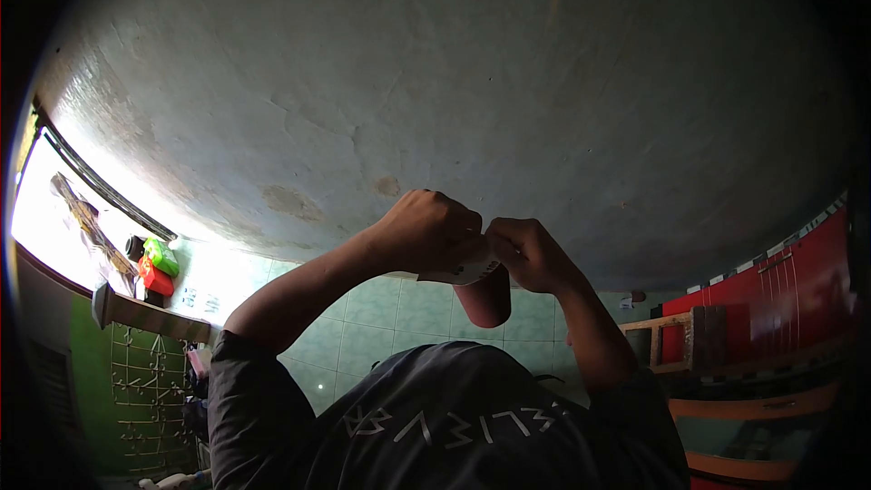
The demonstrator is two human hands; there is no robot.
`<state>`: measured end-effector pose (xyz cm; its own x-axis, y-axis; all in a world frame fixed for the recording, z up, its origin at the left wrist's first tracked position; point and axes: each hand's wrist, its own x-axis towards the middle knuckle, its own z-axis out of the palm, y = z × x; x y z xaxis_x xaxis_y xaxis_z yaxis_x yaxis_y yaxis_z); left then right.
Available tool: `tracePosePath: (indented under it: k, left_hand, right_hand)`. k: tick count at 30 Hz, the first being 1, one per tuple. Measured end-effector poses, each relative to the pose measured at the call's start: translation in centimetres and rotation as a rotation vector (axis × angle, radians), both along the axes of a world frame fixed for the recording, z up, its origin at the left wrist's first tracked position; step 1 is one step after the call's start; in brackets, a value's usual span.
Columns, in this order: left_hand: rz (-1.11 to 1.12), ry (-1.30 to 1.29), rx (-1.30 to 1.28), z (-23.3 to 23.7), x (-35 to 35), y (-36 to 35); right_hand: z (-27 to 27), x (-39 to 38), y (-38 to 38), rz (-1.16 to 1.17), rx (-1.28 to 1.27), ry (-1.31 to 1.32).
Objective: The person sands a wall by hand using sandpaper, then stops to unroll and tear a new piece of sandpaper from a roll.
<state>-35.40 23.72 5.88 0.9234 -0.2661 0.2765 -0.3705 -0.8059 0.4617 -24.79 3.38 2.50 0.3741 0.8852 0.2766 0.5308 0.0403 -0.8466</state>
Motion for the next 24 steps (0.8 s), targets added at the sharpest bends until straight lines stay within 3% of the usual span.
tracePosePath:
  k: [3, 9, 14, 20, 24]
  left_hand:
    - [-0.059, -0.077, -0.01, -0.6, 0.2, 0.0]
    - [-0.209, -0.527, 0.093, -1.2, -0.2, -1.1]
    - [-0.226, -0.623, 0.166, -1.5, -0.6, -1.6]
    - [-0.222, -0.611, 0.245, -1.5, -0.9, -1.0]
    - [-0.304, -0.749, 0.253, -1.1, -1.2, -1.5]
  right_hand:
    - [0.1, 0.3, 0.0, 0.002, 0.047, -0.006]
    - [-0.9, 0.3, -0.5, 0.015, 0.064, 0.225]
    - [-3.6, -0.3, 0.4, -0.053, 0.096, 0.635]
    - [-2.9, -0.1, -0.1, -0.053, 0.032, 0.516]
    - [-4.5, 1.7, -0.5, -0.146, 0.115, 0.752]
